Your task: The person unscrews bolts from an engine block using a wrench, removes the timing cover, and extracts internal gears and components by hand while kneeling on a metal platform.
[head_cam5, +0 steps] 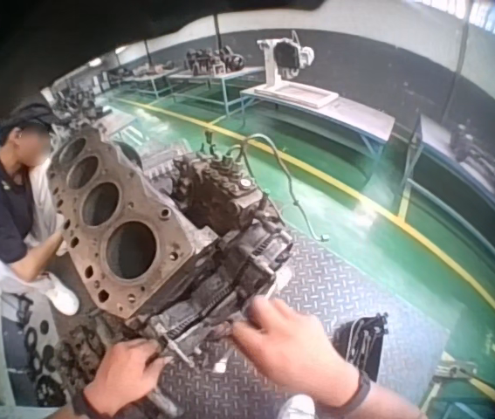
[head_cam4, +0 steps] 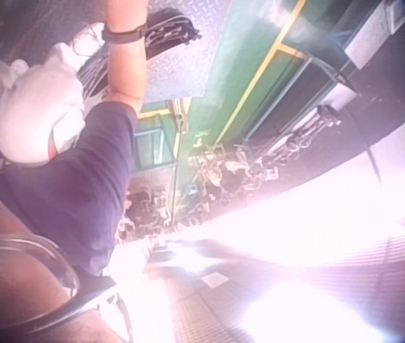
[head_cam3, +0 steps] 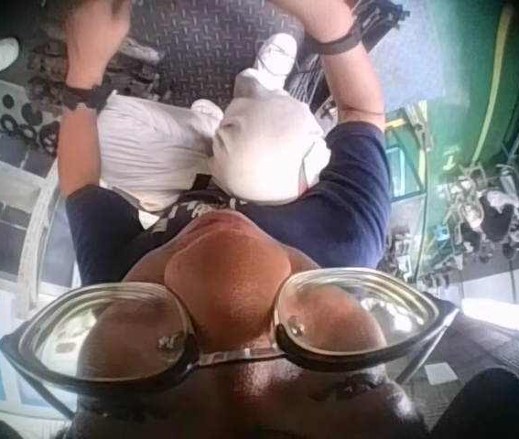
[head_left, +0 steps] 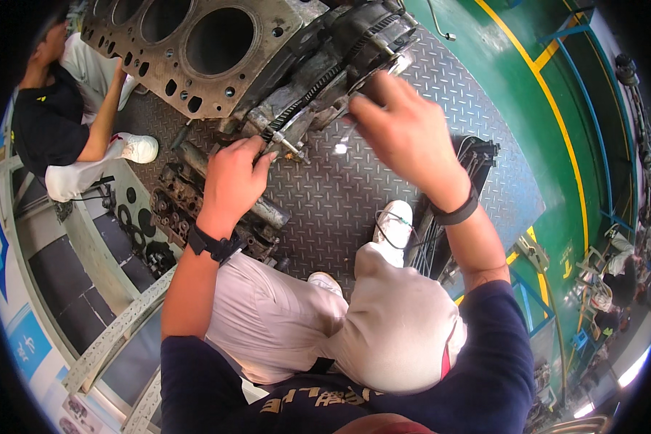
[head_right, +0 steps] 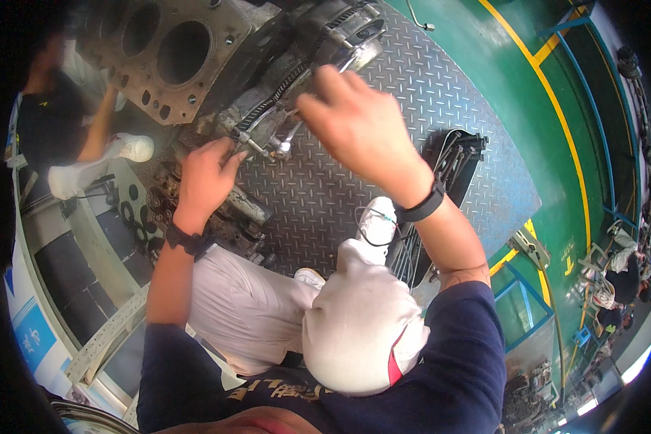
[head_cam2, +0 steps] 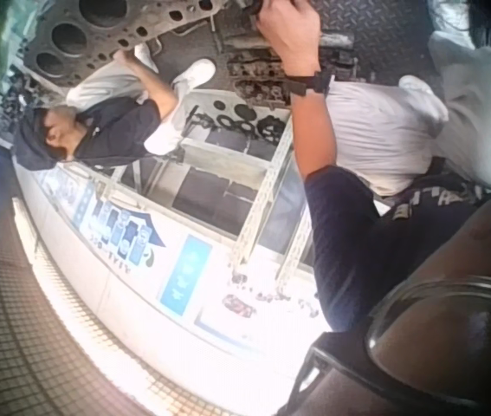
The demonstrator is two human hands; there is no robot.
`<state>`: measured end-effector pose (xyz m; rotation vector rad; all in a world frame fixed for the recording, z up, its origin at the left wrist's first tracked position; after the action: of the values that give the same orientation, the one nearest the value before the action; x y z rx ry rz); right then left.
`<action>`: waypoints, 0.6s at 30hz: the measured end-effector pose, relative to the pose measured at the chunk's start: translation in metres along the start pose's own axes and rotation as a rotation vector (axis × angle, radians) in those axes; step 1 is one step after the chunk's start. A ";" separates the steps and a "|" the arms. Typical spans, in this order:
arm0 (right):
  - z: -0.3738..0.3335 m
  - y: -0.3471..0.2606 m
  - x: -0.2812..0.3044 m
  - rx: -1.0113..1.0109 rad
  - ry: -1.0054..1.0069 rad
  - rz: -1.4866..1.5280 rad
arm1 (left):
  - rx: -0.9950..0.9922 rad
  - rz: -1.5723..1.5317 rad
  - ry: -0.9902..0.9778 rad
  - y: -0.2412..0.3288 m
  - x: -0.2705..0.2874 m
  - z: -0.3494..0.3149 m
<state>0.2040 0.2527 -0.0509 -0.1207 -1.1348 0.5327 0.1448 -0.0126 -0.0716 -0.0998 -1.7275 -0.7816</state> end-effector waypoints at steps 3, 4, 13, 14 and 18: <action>-0.012 0.026 0.023 -0.125 0.242 0.115 | -0.020 -0.002 -0.007 0.002 -0.001 0.001; -0.016 0.038 0.024 -0.252 0.364 0.505 | -0.034 0.020 -0.019 0.002 0.000 0.002; -0.004 0.177 -0.012 -0.750 0.428 1.641 | 0.003 -0.006 -0.025 -0.008 -0.001 -0.003; -0.007 0.192 -0.010 -0.809 0.351 1.682 | -0.012 -0.027 -0.032 -0.003 -0.006 0.000; 0.005 0.208 -0.035 -0.740 0.117 1.871 | -0.044 -0.010 -0.007 -0.001 -0.004 0.001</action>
<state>0.1171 0.4167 -0.1514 -1.9386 -0.7553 1.6384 0.1449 -0.0112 -0.0753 -0.1237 -1.7189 -0.8275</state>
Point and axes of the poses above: each hand's wrist, its own z-axis towards the middle knuckle, its own x-axis out of the back of the hand, y = z × x, the point moved 2 cm from there along z, towards the middle knuckle, and after that the axes turned 2 degrees about -y, right-handed, at the moved point
